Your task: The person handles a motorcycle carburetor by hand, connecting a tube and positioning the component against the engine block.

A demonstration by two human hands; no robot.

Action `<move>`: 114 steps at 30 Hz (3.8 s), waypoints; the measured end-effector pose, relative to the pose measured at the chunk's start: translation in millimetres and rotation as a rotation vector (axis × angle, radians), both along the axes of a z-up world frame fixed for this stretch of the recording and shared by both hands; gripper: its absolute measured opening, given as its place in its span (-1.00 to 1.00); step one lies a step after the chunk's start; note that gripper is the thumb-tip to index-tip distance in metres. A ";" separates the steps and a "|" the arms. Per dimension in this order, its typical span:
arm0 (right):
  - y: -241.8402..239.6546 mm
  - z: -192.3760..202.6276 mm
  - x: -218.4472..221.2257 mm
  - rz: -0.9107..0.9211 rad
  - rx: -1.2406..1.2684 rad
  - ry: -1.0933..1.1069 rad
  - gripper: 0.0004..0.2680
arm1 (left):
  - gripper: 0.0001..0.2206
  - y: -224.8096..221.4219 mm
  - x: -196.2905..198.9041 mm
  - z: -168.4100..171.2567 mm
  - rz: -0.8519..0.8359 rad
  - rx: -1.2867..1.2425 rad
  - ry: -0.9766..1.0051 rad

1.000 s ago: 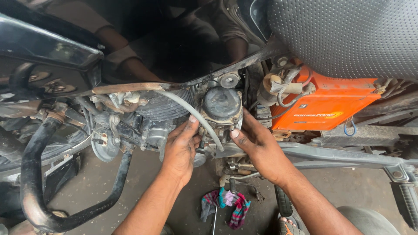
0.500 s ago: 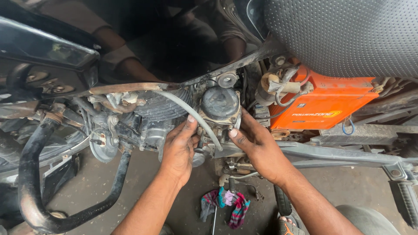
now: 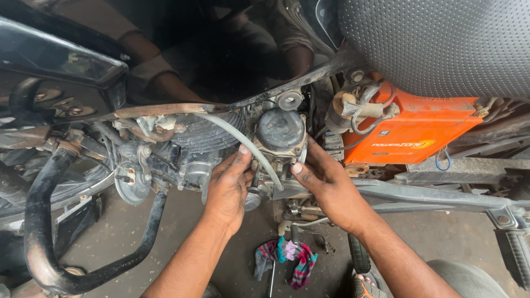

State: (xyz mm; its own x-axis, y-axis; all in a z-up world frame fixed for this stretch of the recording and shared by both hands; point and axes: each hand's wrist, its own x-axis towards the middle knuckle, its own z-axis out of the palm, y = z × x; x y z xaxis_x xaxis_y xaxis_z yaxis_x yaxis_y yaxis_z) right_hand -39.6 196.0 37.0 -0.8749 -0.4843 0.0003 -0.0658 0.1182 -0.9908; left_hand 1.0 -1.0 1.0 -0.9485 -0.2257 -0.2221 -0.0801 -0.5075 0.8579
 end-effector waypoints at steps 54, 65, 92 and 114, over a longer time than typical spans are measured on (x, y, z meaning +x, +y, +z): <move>1.5 4.8 -3.3 -0.012 -0.048 -0.073 -0.41 | -0.48 3.3 -2.1 1.2 0.027 0.020 -0.022; 5.7 12.3 -3.9 0.006 -0.074 -0.139 -0.41 | -0.58 2.5 -8.3 -5.1 0.050 0.054 -0.021; 27.8 26.6 -13.3 0.086 0.159 -0.038 -0.29 | -0.76 -1.3 -22.9 -41.2 0.121 0.141 0.043; 31.9 24.2 -16.0 0.039 0.309 0.142 -0.25 | -0.76 -11.4 -28.7 -70.0 0.217 0.140 -0.064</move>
State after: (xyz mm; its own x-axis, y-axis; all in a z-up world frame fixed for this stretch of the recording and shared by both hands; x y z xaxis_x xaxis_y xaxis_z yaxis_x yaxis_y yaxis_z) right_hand -55.6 227.9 61.2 -0.8572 -0.5140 -0.0315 -0.2108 0.4060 -0.8892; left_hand -27.6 -12.4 -68.9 -0.8646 -0.3849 -0.3230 -0.0083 -0.6318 0.7751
